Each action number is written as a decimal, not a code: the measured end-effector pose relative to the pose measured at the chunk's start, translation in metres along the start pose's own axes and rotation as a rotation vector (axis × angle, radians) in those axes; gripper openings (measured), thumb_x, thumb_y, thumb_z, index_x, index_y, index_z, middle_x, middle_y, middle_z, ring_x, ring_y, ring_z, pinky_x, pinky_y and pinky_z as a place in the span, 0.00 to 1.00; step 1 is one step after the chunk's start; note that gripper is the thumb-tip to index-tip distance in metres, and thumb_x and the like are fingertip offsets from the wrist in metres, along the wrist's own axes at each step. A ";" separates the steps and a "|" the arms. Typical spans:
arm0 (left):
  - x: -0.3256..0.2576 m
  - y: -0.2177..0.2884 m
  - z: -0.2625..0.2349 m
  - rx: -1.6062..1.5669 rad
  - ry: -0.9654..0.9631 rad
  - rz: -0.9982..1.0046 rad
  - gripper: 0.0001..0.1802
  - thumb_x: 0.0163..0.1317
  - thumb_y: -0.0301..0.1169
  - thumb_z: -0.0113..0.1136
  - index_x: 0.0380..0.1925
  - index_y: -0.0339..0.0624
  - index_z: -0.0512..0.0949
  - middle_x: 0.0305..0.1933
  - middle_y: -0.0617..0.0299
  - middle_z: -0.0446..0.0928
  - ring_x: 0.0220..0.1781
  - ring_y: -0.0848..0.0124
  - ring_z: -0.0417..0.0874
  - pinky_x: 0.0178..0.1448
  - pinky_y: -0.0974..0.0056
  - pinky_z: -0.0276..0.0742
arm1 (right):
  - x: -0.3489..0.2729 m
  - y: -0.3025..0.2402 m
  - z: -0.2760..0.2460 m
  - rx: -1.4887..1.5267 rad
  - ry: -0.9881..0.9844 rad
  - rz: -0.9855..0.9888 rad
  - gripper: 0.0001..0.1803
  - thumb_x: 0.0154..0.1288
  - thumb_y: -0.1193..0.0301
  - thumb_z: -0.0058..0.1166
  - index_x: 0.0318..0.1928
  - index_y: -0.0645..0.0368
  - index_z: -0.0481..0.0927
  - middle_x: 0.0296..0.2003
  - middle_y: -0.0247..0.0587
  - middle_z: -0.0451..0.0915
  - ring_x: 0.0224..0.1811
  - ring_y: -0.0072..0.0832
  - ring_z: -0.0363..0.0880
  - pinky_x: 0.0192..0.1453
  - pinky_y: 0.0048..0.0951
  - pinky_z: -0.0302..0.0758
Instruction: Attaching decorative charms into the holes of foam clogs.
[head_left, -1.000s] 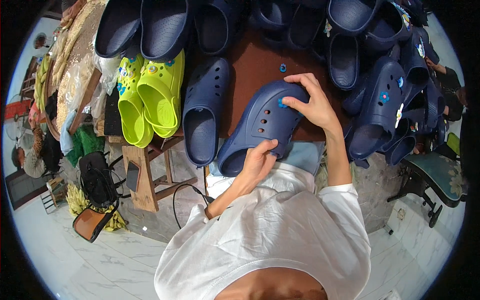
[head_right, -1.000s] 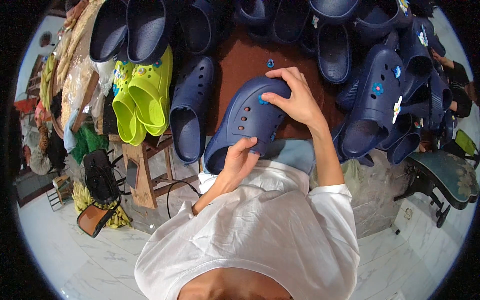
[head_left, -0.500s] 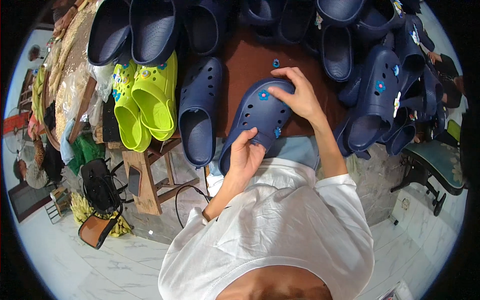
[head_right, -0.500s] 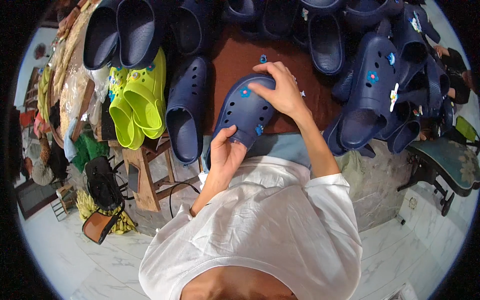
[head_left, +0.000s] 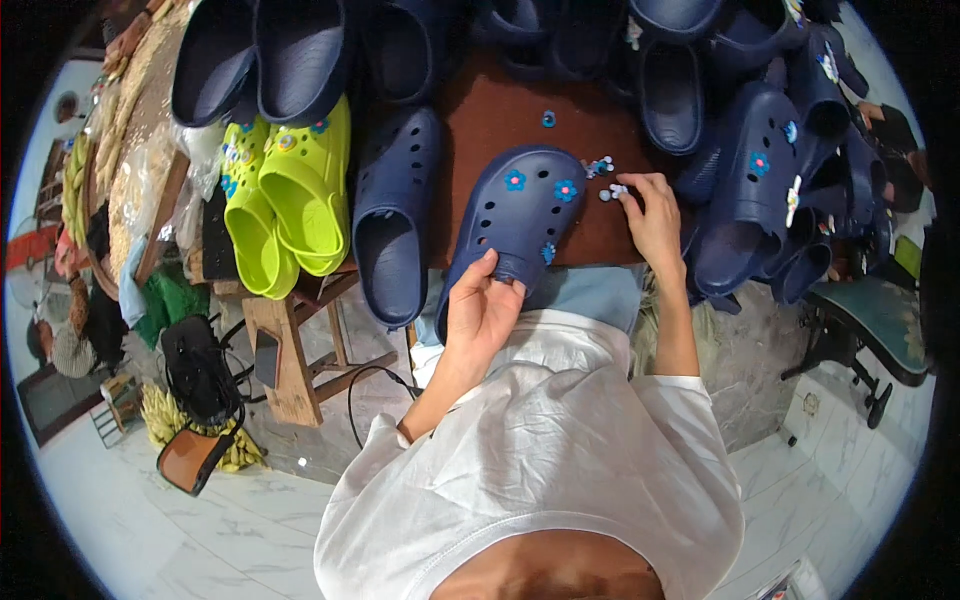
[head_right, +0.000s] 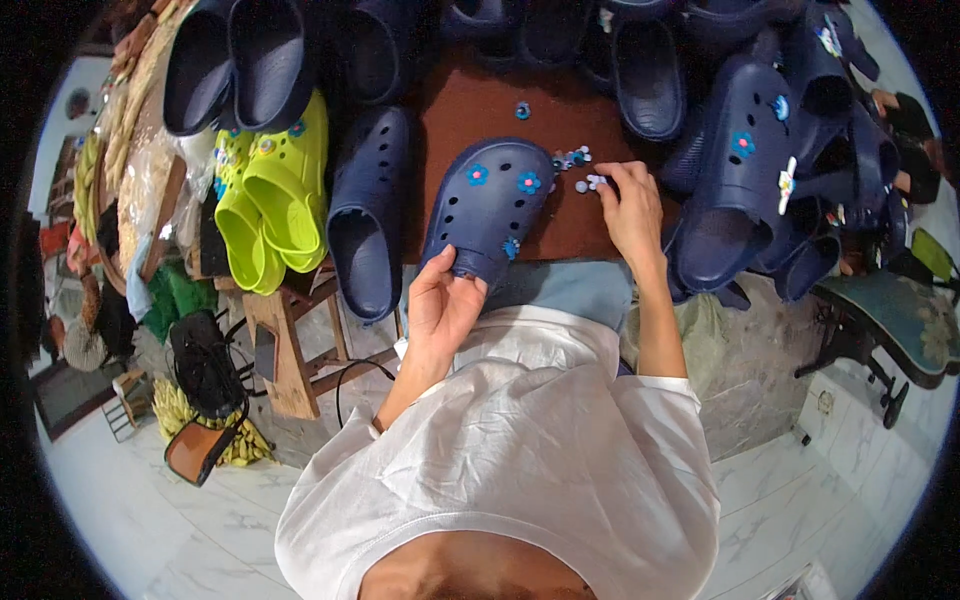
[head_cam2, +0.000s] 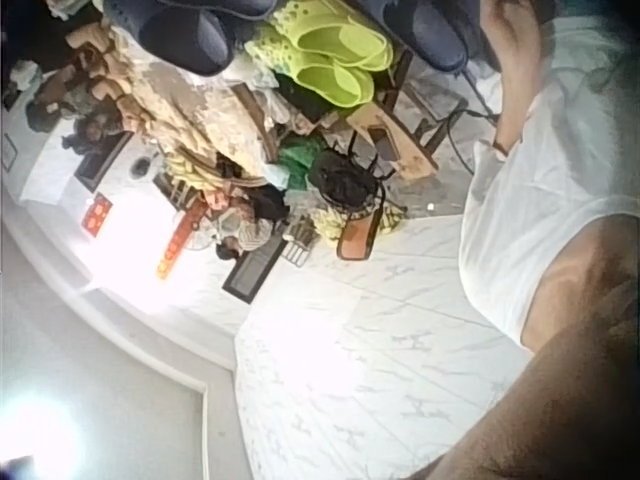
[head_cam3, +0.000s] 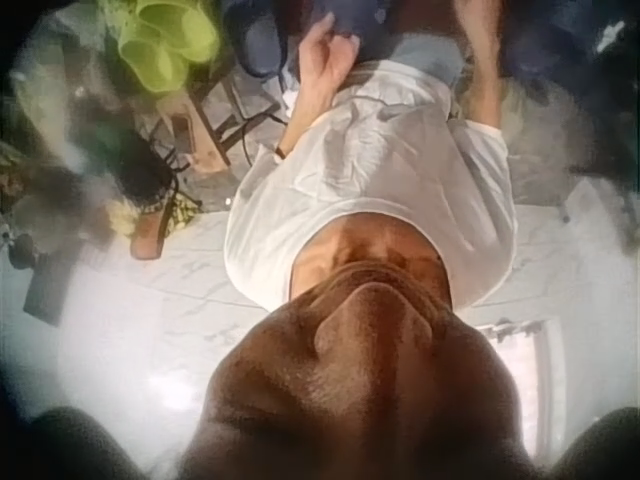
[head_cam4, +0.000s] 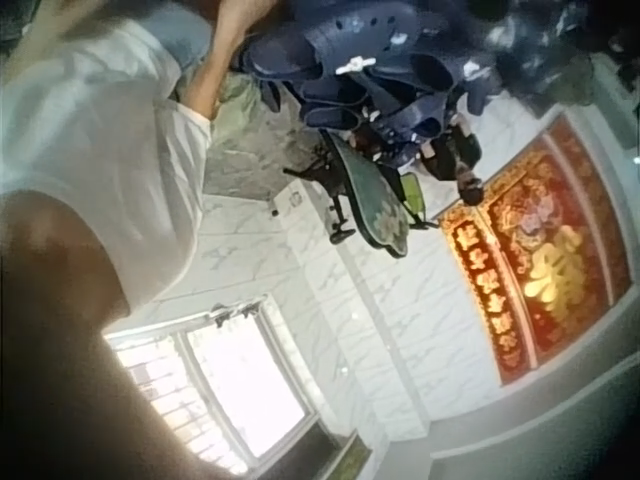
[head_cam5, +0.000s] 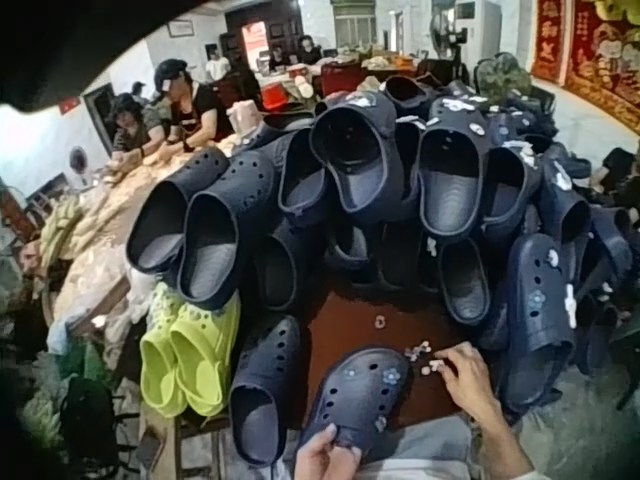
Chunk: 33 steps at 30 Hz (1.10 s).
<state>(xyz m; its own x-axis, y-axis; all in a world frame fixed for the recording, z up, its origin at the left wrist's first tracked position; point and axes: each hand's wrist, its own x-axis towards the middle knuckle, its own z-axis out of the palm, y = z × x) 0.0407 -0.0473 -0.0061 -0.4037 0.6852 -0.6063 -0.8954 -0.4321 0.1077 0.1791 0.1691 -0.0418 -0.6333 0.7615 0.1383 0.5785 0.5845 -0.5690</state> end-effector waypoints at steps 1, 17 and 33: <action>0.000 0.000 -0.002 -0.061 -0.012 -0.040 0.22 0.61 0.23 0.51 0.57 0.34 0.64 0.63 0.49 0.68 0.66 0.55 0.68 0.71 0.48 0.61 | 0.000 -0.001 0.000 -0.066 0.003 -0.036 0.09 0.59 0.74 0.55 0.42 0.56 0.79 0.39 0.45 0.75 0.45 0.45 0.73 0.49 0.40 0.70; -0.012 -0.022 -0.002 0.159 -0.156 -0.082 0.14 0.69 0.31 0.50 0.49 0.33 0.72 0.55 0.55 0.73 0.58 0.68 0.74 0.64 0.58 0.69 | -0.013 -0.108 -0.036 0.635 -0.349 0.013 0.07 0.59 0.78 0.58 0.38 0.63 0.79 0.32 0.37 0.80 0.35 0.21 0.78 0.41 0.22 0.74; -0.004 -0.027 0.003 0.208 -0.032 -0.086 0.13 0.67 0.37 0.55 0.47 0.44 0.72 0.49 0.64 0.75 0.51 0.72 0.76 0.57 0.61 0.75 | -0.021 -0.127 -0.019 0.319 -0.261 -0.368 0.11 0.53 0.79 0.58 0.39 0.63 0.81 0.33 0.41 0.77 0.35 0.37 0.79 0.38 0.32 0.74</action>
<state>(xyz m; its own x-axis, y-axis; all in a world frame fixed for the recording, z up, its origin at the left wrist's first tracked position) 0.0659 -0.0365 -0.0038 -0.3266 0.7343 -0.5951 -0.9450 -0.2434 0.2184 0.1285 0.0842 0.0434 -0.8940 0.4046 0.1923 0.1361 0.6542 -0.7440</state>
